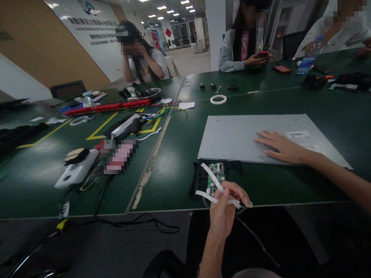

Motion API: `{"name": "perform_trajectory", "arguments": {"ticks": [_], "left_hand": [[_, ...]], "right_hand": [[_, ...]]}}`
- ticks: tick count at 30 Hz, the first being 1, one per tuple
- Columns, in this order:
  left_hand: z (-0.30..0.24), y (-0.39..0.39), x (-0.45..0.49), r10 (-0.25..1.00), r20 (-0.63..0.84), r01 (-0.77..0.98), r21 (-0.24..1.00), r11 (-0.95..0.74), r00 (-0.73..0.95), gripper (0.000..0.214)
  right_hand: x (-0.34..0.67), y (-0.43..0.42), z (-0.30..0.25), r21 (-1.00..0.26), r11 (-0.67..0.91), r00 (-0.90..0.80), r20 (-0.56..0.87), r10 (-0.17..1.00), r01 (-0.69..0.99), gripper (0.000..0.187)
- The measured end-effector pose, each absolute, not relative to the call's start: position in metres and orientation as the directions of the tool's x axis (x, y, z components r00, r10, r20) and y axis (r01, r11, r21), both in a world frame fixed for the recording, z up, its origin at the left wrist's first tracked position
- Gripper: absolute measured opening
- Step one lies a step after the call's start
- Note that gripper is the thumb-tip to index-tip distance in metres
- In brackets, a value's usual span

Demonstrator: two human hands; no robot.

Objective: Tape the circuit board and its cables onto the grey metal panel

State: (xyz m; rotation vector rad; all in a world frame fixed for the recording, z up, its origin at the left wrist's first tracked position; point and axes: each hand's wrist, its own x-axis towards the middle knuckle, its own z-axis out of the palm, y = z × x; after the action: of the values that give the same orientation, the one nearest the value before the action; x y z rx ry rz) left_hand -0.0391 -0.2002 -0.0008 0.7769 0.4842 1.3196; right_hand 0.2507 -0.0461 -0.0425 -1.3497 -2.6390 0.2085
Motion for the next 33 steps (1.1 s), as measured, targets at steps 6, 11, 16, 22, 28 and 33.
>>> {"name": "perform_trajectory", "arguments": {"ticks": [6, 11, 16, 22, 28, 33], "left_hand": [[0.01, -0.209, -0.059, 0.981, 0.18, -0.653, 0.752, -0.088, 0.075, 0.029], [0.015, -0.214, -0.069, 0.983, 0.185, -0.611, 0.78, -0.134, 0.02, 0.029], [0.016, -0.216, -0.074, 0.987, 0.162, -0.582, 0.801, -0.14, -0.015, 0.028], [0.022, -0.223, -0.086, 0.987, 0.154, -0.59, 0.793, -0.154, -0.052, 0.027], [0.03, -0.234, -0.103, 0.989, 0.093, -0.583, 0.8, -0.145, -0.117, 0.025], [0.034, -0.242, -0.126, 0.986, 0.02, -0.505, 0.857, -0.103, -0.167, 0.024]], "right_hand": [[0.192, -0.067, -0.023, -0.251, 0.663, -0.608, 0.267, 0.748, 0.705, 0.053], [0.121, -0.09, -0.009, -0.014, 0.726, -0.696, 0.272, 0.664, 0.687, 0.038], [0.098, -0.087, -0.008, 0.109, 0.752, -0.75, 0.256, 0.61, 0.65, 0.028], [0.107, -0.099, -0.004, 0.102, 0.717, -0.711, 0.281, 0.645, 0.69, 0.024], [0.13, -0.119, 0.001, 0.044, 0.456, -0.444, 0.331, 0.833, 0.889, 0.034], [0.16, -0.116, -0.005, -0.069, 0.067, -0.05, 0.228, 0.972, 0.995, 0.037]]}}
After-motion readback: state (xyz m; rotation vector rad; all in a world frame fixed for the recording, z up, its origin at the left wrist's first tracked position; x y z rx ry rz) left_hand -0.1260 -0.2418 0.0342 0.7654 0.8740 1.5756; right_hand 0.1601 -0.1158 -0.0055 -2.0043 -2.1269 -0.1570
